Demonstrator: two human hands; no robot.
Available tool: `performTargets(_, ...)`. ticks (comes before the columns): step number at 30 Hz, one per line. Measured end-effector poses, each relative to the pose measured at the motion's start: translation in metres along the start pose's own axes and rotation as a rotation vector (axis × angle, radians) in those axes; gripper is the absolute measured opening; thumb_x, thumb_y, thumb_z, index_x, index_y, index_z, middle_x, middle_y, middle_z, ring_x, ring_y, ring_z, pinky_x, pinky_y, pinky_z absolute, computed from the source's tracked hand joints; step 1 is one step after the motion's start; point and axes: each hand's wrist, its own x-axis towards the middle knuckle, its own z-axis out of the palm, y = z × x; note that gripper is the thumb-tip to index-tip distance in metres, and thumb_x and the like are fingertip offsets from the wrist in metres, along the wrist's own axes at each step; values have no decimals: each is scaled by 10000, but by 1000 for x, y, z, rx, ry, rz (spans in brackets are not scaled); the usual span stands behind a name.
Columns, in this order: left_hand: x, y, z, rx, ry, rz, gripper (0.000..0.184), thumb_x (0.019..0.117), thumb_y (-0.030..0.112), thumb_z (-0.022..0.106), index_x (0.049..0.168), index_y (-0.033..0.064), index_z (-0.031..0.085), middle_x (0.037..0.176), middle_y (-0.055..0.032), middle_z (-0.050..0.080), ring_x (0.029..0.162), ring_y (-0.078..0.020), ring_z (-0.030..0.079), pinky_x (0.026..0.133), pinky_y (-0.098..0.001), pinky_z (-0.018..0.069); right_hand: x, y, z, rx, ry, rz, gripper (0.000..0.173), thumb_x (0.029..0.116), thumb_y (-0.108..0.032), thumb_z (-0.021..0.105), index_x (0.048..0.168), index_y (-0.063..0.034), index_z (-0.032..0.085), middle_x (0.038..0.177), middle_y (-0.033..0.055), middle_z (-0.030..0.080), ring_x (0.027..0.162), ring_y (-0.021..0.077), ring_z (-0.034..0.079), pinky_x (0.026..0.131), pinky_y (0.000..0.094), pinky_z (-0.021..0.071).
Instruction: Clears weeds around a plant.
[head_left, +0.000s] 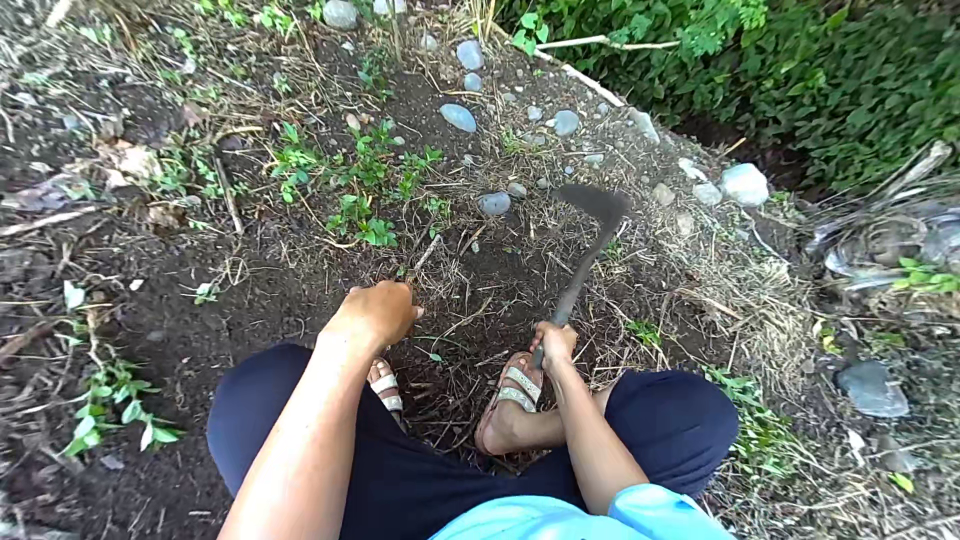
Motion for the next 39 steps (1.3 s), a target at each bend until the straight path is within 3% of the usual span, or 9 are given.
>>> performTargets(4, -1, -6, 3, -52, 60, -3, 434, 1064, 373, 561, 1368, 72, 635, 1229, -225, 693, 1137, -444, 659, 973, -681, 474, 24, 7, 24, 111, 82, -90, 181, 991, -14, 592, 1107, 28, 459, 611, 55, 475, 415, 138, 503, 428, 307, 527)
performTargets(9, 2, 0, 5, -46, 31, -60, 449, 1066, 375, 556, 1372, 55, 624, 1258, -238, 679, 1179, -455, 638, 1010, -684, 450, 9, 91, 5, -398, -149, 294, 187, 973, -79, 621, 1132, -3, 559, 700, 65, 557, 528, 160, 564, 510, 334, 529)
performTargets(14, 1, 3, -3, 3, -87, -44, 472, 1075, 396, 531, 1391, 53, 600, 1315, -224, 650, 1221, -426, 621, 1035, -643, 448, 6, 55, 4, -223, -35, 145, 260, 1011, -217, 682, 1021, 21, 577, 597, 35, 504, 445, 121, 484, 444, 289, 462)
performTargets(16, 3, 3, -7, 23, -82, -42, 459, 1080, 391, 520, 1381, 56, 607, 1330, -212, 646, 1230, -410, 620, 1058, -629, 434, 13, 23, 15, -141, -2, 66, 405, 1077, -384, 558, 1061, 21, 555, 624, 29, 501, 454, 124, 491, 461, 305, 491)
performTargets(21, 6, 6, -13, 50, -98, -51, 493, 1088, 390, 500, 1425, 38, 568, 1398, -208, 605, 1277, -396, 595, 1092, -602, 412, 79, -36, 70, 66, 35, -73, 419, 1130, -408, 401, 1096, 0, 490, 645, 44, 480, 442, 135, 512, 461, 305, 531)
performTargets(25, 6, 9, -9, 53, -115, -67, 477, 1091, 377, 496, 1411, 33, 579, 1392, -209, 609, 1276, -395, 595, 1088, -601, 412, 130, -3, 76, -146, -151, 167, 438, 1117, -438, 413, 1129, -11, 507, 676, 38, 480, 488, 144, 499, 494, 321, 510)
performTargets(28, 4, 8, -12, 43, -133, -68, 482, 1094, 371, 490, 1415, 19, 563, 1399, -221, 598, 1297, -402, 579, 1100, -608, 399, 115, 9, 38, -54, -261, 373, 333, 1108, -420, 396, 946, -132, 441, 570, -34, 402, 412, 85, 426, 409, 252, 443)
performTargets(32, 3, 8, -13, 49, -126, -45, 472, 1093, 380, 489, 1396, 31, 585, 1375, -210, 616, 1273, -395, 594, 1098, -593, 404, 81, -3, 3, -182, -59, 262, 345, 1087, -369, 513, 903, -77, 493, 563, -7, 444, 402, 106, 449, 401, 283, 458)
performTargets(39, -1, 9, -9, -3, -41, -30, 435, 1075, 380, 534, 1347, 55, 632, 1279, -194, 674, 1197, -389, 640, 1057, -609, 440, 60, 13, 75, -12, -102, 227, 377, 1117, -385, 421, 972, -43, 481, 597, 22, 467, 425, 132, 493, 438, 307, 512)
